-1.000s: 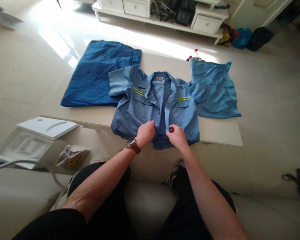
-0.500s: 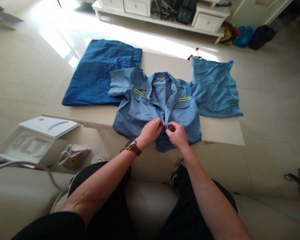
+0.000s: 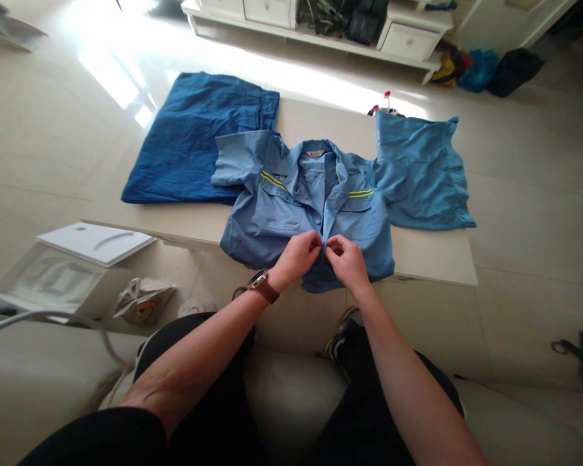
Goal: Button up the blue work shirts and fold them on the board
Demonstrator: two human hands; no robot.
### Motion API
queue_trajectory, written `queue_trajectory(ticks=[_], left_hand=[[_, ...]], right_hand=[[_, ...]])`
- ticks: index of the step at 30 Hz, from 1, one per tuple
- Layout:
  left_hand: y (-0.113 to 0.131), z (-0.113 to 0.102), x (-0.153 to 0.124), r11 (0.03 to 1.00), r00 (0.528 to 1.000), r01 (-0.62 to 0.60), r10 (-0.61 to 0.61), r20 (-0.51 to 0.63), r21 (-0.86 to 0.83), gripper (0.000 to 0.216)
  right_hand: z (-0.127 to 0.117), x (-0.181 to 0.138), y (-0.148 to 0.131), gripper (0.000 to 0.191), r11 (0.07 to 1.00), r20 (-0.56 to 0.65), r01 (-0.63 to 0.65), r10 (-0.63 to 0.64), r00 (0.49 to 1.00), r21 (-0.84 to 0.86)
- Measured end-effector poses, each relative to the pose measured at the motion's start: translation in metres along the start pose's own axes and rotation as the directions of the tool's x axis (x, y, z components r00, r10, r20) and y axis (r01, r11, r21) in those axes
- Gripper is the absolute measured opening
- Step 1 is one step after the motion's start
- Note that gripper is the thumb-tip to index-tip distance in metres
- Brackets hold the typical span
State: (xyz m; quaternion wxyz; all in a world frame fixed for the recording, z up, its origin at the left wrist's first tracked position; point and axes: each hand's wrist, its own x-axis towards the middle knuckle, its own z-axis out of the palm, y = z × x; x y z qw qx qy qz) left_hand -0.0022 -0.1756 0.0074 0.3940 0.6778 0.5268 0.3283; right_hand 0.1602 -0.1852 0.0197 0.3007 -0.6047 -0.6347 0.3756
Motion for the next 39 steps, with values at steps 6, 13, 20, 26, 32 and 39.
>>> queue_trajectory(ticks=[6, 13, 20, 26, 32, 39], left_hand=[[0.003, -0.001, -0.003, 0.977, 0.994, 0.11, -0.113, -0.002, -0.185, 0.009], [-0.011, 0.007, 0.001, 0.895, 0.985, 0.152, -0.171, -0.009, -0.418, 0.009], [-0.005, 0.007, 0.002, 0.847, 0.97, 0.193, -0.239, -0.031, -0.496, 0.008], [-0.002, 0.008, 0.003, 0.814, 0.955, 0.225, -0.294, -0.046, -0.536, 0.019], [-0.001, 0.012, 0.002, 0.808, 0.972, 0.16, -0.23, -0.054, -0.567, 0.025], [-0.003, 0.007, -0.002, 0.857, 0.99, 0.121, -0.141, -0.002, -0.501, 0.031]], right_hand=[[0.0, -0.001, -0.007, 0.007, 0.998, -0.015, 0.034, -0.035, 0.999, -0.061], [0.002, 0.001, -0.007, 0.004, 0.986, -0.027, 0.113, -0.118, 0.993, -0.124], [0.002, 0.001, -0.004, 0.004, 0.98, -0.035, 0.155, -0.161, 0.986, -0.124], [0.002, 0.0, -0.008, 0.009, 0.98, -0.056, 0.145, -0.153, 0.987, -0.136], [0.004, 0.006, 0.002, 0.023, 0.994, -0.056, -0.044, 0.05, 0.997, 0.101], [0.01, 0.012, 0.016, 0.04, 0.907, 0.091, -0.295, 0.281, 0.956, 0.302]])
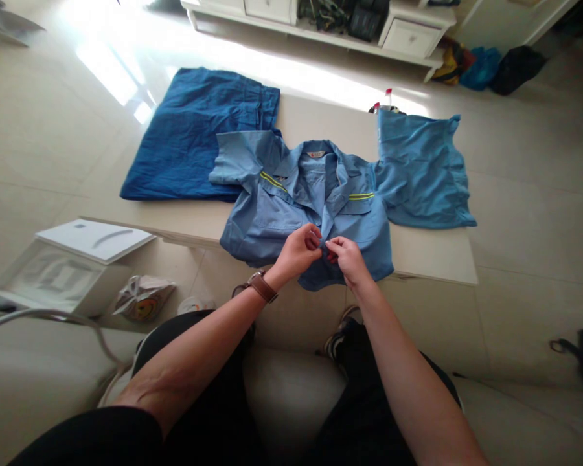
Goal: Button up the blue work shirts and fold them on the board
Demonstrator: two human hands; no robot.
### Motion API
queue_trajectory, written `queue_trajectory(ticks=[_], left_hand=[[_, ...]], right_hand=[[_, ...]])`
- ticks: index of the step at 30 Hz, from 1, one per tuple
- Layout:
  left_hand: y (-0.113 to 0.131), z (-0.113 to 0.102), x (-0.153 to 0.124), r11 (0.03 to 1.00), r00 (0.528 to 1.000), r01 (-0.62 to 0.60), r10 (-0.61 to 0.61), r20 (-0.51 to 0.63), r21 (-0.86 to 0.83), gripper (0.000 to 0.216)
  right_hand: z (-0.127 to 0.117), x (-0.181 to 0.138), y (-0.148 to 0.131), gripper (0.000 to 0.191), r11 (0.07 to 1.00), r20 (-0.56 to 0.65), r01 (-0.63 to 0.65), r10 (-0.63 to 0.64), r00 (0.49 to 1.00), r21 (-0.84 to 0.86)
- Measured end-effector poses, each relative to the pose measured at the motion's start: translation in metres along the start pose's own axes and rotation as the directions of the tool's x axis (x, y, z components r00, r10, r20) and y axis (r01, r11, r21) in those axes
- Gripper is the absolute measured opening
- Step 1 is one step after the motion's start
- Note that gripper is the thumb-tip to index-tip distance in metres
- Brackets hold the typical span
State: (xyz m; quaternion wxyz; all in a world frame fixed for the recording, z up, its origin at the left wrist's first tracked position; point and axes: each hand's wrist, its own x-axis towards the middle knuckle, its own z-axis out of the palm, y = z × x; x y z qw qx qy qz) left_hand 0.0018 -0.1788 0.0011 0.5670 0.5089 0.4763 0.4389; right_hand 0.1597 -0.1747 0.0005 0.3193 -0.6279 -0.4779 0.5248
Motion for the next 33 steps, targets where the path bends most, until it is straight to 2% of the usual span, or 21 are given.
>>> queue_trajectory(ticks=[3, 7, 11, 17, 20, 22, 27, 29, 33], left_hand=[[-0.001, -0.002, 0.0, 1.0, 0.999, 0.014, -0.014, 0.041, 0.009, 0.033], [-0.002, -0.002, -0.002, 0.999, 0.997, 0.054, -0.054, 0.058, 0.0, 0.035], [0.0, -0.001, -0.005, 0.996, 0.996, 0.072, -0.074, 0.048, 0.045, 0.041], [0.002, -0.001, -0.006, 0.982, 0.989, 0.025, -0.052, 0.142, 0.187, 0.039], [-0.001, -0.002, -0.006, 0.965, 0.979, 0.077, -0.121, 0.167, 0.25, 0.038], [-0.003, -0.003, -0.006, 0.951, 0.964, 0.116, -0.177, 0.196, 0.287, 0.037], [-0.003, -0.003, -0.007, 0.895, 0.946, 0.152, -0.255, 0.2, 0.42, 0.031], [-0.001, -0.002, -0.007, 0.868, 0.939, 0.147, -0.273, 0.209, 0.475, 0.027], [0.0, 0.0, -0.007, 0.842, 0.904, 0.104, -0.302, 0.304, 0.529, 0.022]], right_hand=[[0.001, 0.001, 0.003, 0.04, 0.997, -0.047, 0.033, -0.037, 0.998, -0.068], [0.002, 0.0, 0.004, 0.038, 0.997, -0.05, 0.052, -0.055, 0.997, -0.06], [0.003, -0.005, 0.001, 0.032, 0.971, -0.104, 0.188, -0.204, 0.973, -0.15], [0.004, -0.003, 0.01, 0.057, 0.973, -0.154, 0.152, -0.18, 0.972, -0.176], [0.005, 0.0, 0.015, 0.046, 0.958, -0.118, 0.211, -0.236, 0.964, -0.196], [0.007, 0.001, 0.016, 0.036, 0.96, -0.149, 0.223, -0.248, 0.957, -0.168], [0.008, 0.003, 0.016, 0.029, 0.982, -0.331, 0.17, -0.134, 0.934, 0.083], [0.007, 0.003, 0.017, 0.032, 0.975, -0.359, 0.147, -0.078, 0.93, 0.169], [0.008, 0.005, 0.017, 0.046, 0.966, -0.379, 0.034, 0.068, 0.923, 0.256]])
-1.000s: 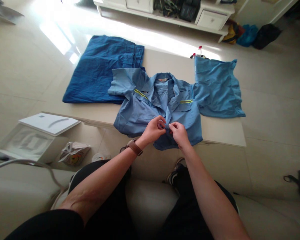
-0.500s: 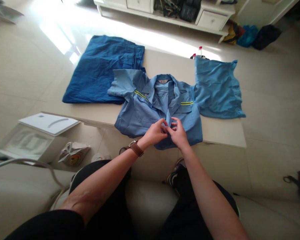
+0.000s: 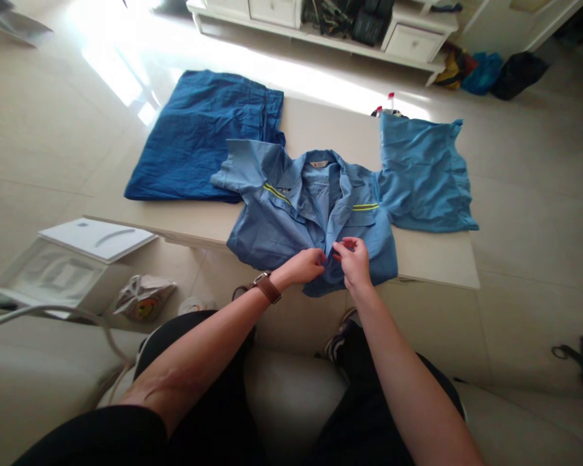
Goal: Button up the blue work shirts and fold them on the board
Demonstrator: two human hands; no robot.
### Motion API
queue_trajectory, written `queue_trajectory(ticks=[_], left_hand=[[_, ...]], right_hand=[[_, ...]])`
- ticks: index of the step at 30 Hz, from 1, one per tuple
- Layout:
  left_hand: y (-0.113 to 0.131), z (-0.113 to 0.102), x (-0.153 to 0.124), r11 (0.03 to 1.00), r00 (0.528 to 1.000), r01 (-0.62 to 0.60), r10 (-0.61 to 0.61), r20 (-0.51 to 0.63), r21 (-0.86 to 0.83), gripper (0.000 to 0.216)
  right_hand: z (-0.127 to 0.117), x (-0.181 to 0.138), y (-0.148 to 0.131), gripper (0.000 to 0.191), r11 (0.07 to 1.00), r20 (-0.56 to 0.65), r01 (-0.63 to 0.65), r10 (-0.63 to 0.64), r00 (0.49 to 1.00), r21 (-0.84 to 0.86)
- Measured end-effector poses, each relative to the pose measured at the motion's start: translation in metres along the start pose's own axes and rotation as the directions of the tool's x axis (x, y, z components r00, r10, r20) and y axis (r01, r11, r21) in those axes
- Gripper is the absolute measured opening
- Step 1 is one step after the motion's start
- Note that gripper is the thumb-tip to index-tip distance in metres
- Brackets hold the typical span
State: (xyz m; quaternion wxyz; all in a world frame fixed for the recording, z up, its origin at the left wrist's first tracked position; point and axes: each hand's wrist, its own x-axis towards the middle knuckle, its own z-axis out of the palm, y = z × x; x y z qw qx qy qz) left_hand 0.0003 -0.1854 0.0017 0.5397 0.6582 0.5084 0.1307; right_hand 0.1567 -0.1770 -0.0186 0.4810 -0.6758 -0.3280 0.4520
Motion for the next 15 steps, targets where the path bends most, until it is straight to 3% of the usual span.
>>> queue_trajectory(ticks=[5, 9, 11, 13, 15], left_hand=[[0.003, 0.004, -0.002, 0.997, 0.997, 0.0, -0.006, 0.076, 0.078, 0.016], [0.007, 0.004, -0.003, 0.984, 0.995, -0.004, -0.015, 0.103, 0.178, 0.011], [0.006, 0.0, -0.003, 0.973, 0.998, 0.032, -0.042, 0.04, 0.23, 0.011], [0.004, -0.005, -0.003, 0.954, 0.992, 0.094, -0.064, -0.112, 0.284, 0.012], [0.001, -0.008, -0.003, 0.931, 0.966, 0.099, -0.004, -0.259, 0.353, 0.018]], right_hand=[[0.006, -0.002, 0.002, 0.054, 0.968, 0.057, -0.195, 0.188, 0.981, 0.159], [0.005, -0.004, 0.001, 0.049, 0.974, 0.129, -0.147, 0.126, 0.984, 0.173], [0.004, -0.005, -0.002, 0.041, 0.985, 0.132, -0.118, 0.101, 0.986, 0.128], [0.004, -0.007, -0.006, 0.036, 0.991, 0.125, -0.105, 0.094, 0.988, 0.08], [0.005, -0.009, -0.01, 0.034, 0.996, 0.112, -0.08, 0.075, 0.991, 0.034]])
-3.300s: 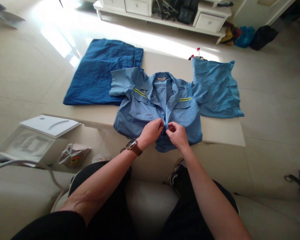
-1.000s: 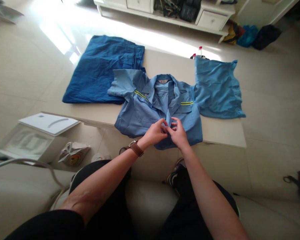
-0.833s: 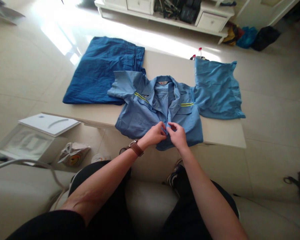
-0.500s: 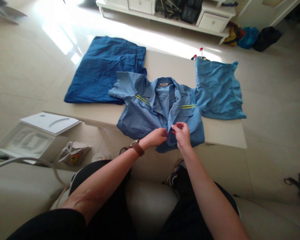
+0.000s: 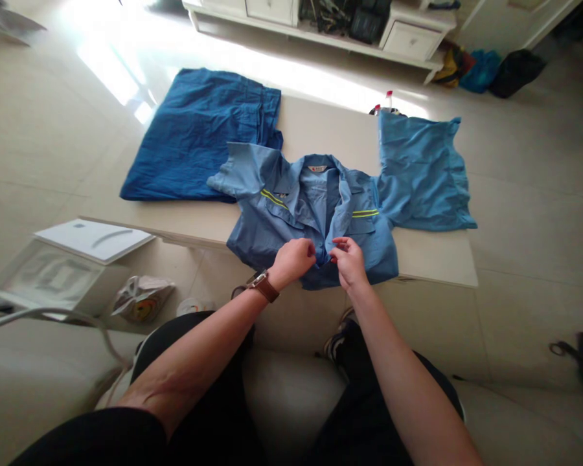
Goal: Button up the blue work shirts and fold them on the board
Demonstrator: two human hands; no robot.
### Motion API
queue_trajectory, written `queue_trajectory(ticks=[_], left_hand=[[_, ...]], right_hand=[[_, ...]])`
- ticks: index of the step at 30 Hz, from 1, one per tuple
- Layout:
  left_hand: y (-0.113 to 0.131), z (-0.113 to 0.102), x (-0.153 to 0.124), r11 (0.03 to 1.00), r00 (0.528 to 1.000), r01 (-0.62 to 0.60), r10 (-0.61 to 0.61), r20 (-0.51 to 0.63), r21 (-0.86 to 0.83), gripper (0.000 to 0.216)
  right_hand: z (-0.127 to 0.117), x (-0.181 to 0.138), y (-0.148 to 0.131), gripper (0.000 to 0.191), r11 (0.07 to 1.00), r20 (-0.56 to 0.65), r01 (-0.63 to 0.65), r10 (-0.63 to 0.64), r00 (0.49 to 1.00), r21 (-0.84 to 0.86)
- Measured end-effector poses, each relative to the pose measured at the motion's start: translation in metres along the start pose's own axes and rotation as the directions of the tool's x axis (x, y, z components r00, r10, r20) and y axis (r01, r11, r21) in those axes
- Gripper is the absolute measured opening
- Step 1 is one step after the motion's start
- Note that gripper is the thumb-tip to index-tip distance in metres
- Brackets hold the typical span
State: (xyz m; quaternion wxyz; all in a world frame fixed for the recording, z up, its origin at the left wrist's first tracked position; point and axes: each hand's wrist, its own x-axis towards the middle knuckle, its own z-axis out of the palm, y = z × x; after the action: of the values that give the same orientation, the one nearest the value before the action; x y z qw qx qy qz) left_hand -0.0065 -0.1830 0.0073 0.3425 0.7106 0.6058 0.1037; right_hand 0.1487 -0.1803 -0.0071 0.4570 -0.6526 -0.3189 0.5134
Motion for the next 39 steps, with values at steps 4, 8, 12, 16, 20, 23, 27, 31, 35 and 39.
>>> queue_trajectory(ticks=[4, 8, 12, 16, 20, 23, 27, 31, 35, 39], left_hand=[[-0.002, 0.0, -0.003, 0.976, 0.986, -0.141, 0.153, -0.066, 0.166, 0.029], [0.0, 0.005, -0.006, 0.957, 0.992, -0.115, 0.123, -0.012, 0.267, 0.034], [-0.001, 0.008, -0.005, 0.964, 0.996, -0.088, 0.085, 0.024, 0.25, 0.036], [-0.005, 0.01, -0.004, 0.972, 0.995, -0.101, 0.1, 0.013, 0.214, 0.032], [-0.007, 0.013, -0.002, 0.981, 0.994, -0.099, 0.104, -0.019, 0.168, 0.032], [-0.007, 0.017, 0.002, 0.992, 0.994, -0.098, 0.102, -0.047, 0.081, 0.03], [-0.005, 0.021, 0.007, 0.995, 0.993, -0.093, 0.09, -0.08, -0.031, 0.022], [-0.001, 0.018, 0.007, 0.989, 0.989, -0.094, 0.079, -0.127, -0.118, 0.021], [0.002, 0.012, 0.005, 0.974, 0.975, -0.143, 0.108, -0.195, -0.177, 0.019], [0.003, 0.01, 0.004, 0.966, 0.974, -0.146, 0.104, -0.2, -0.211, 0.021]], right_hand=[[0.004, -0.006, -0.005, 0.034, 0.997, -0.002, 0.034, -0.034, 0.999, -0.072], [0.004, -0.008, -0.003, 0.029, 0.992, 0.021, 0.046, -0.044, 0.999, -0.115], [0.004, -0.006, 0.001, 0.028, 0.99, 0.048, 0.069, -0.064, 0.997, -0.122], [0.002, -0.003, 0.004, 0.027, 0.987, 0.042, 0.095, -0.09, 0.995, -0.132], [0.0, 0.001, 0.008, 0.024, 0.981, 0.024, 0.12, -0.118, 0.993, -0.15], [-0.001, 0.002, 0.01, 0.022, 0.983, 0.04, 0.113, -0.109, 0.993, -0.143], [0.0, 0.002, 0.009, 0.019, 0.983, 0.06, 0.1, -0.092, 0.994, -0.153], [0.0, 0.002, 0.007, 0.017, 0.976, 0.061, 0.116, -0.106, 0.992, -0.186], [0.0, 0.002, 0.005, 0.016, 0.958, 0.103, 0.164, -0.143, 0.984, -0.234], [-0.001, 0.001, 0.006, 0.018, 0.946, 0.143, 0.208, -0.177, 0.974, -0.248]])
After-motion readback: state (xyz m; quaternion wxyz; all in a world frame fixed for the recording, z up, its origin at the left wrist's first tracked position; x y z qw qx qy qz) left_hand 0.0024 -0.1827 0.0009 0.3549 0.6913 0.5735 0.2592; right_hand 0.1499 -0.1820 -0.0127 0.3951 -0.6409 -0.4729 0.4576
